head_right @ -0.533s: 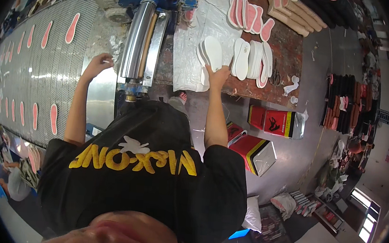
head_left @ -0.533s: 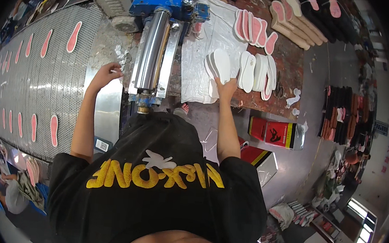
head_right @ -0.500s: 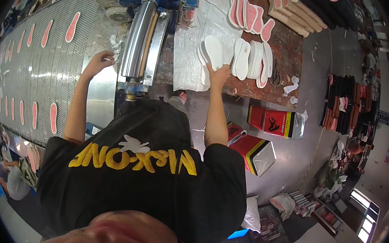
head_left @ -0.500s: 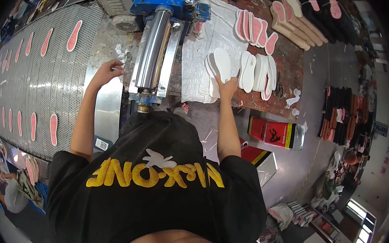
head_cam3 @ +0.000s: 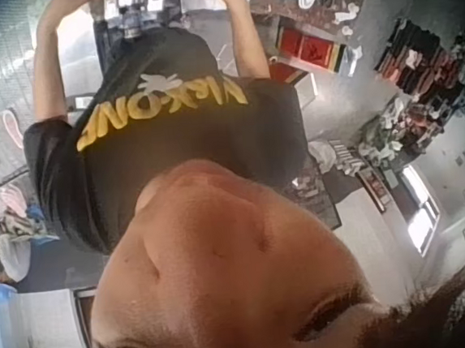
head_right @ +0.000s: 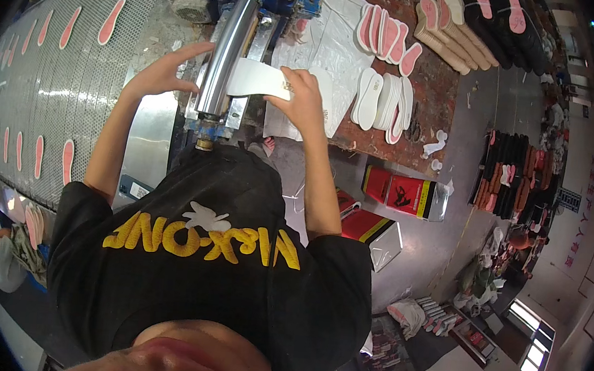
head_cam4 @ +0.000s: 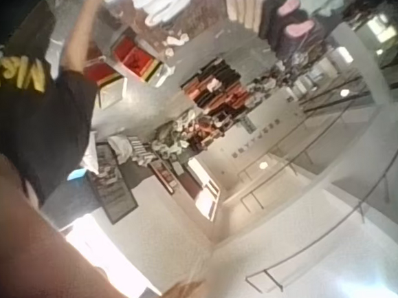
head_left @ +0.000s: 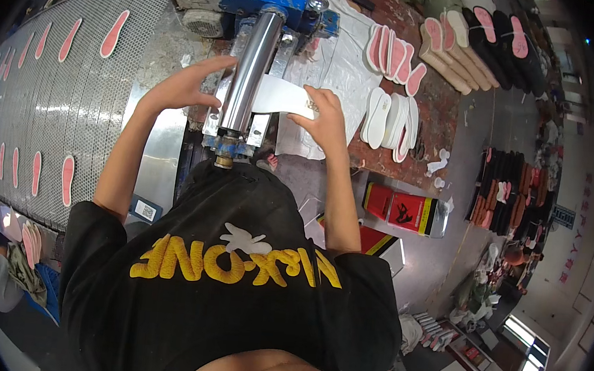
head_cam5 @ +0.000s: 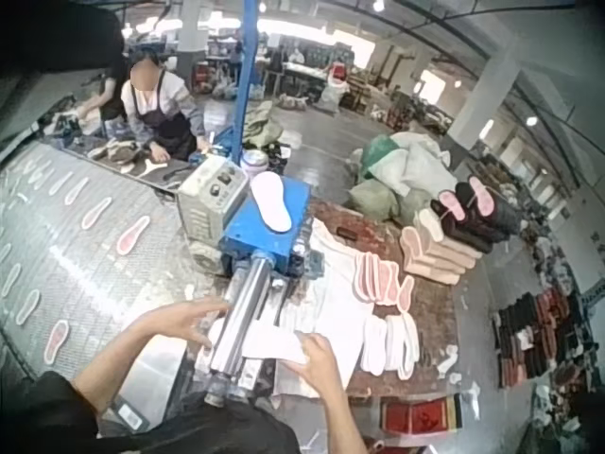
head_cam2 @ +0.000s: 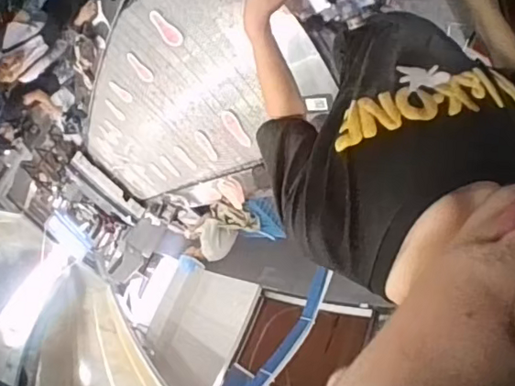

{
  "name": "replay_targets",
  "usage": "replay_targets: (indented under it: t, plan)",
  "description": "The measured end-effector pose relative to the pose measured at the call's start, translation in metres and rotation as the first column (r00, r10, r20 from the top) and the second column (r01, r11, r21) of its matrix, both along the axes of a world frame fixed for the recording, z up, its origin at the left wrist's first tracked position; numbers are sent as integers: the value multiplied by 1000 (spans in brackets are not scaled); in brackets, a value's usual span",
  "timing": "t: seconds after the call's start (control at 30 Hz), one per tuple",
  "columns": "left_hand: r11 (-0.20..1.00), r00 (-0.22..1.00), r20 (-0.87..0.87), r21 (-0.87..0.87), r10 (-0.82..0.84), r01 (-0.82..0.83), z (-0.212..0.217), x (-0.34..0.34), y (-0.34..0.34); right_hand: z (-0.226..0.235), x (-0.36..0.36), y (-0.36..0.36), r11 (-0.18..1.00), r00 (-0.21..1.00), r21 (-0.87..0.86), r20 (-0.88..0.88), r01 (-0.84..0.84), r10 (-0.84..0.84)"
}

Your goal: Apply adhesive to shoe insoles using a rolling machine and place them on a conveyor.

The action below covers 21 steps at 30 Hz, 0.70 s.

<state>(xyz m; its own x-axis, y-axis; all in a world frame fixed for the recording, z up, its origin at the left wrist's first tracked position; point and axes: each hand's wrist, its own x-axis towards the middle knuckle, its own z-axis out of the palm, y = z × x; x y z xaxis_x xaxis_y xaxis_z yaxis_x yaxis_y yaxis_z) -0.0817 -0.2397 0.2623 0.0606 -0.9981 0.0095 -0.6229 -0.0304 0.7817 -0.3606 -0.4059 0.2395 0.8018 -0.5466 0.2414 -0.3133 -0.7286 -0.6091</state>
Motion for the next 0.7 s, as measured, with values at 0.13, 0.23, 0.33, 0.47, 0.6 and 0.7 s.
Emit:
replay_targets:
  t: [0.13, 0.23, 0.33, 0.47, 0.6, 0.7]
  plan:
    - [995, 992, 79, 21, -98, 97, 2, -3, 0, 9, 28, 27, 985, 988, 161, 152, -60, 35]
    - [996, 963, 265, -71, -40, 61, -3, 1, 9, -5, 20, 35, 973, 979, 229, 185, 42, -86]
    - [994, 865, 493, -97, 92, -50, -8, 16, 25, -48, -8, 29, 861, 916, 454, 197, 231, -350]
    - [984, 841, 516, -32, 164, -173, -27, 40, 48, -131, -68, 23, 792, 903, 473, -17, 386, -429]
    - [953, 938, 170, -62, 302, -295, -76, 60, 82, -214, -110, 40, 570, 845, 626, -361, 532, -394]
    - [888, 757, -481, 113, 441, -446, -115, 54, 124, -249, -133, 69, 412, 820, 712, -458, 569, -344]
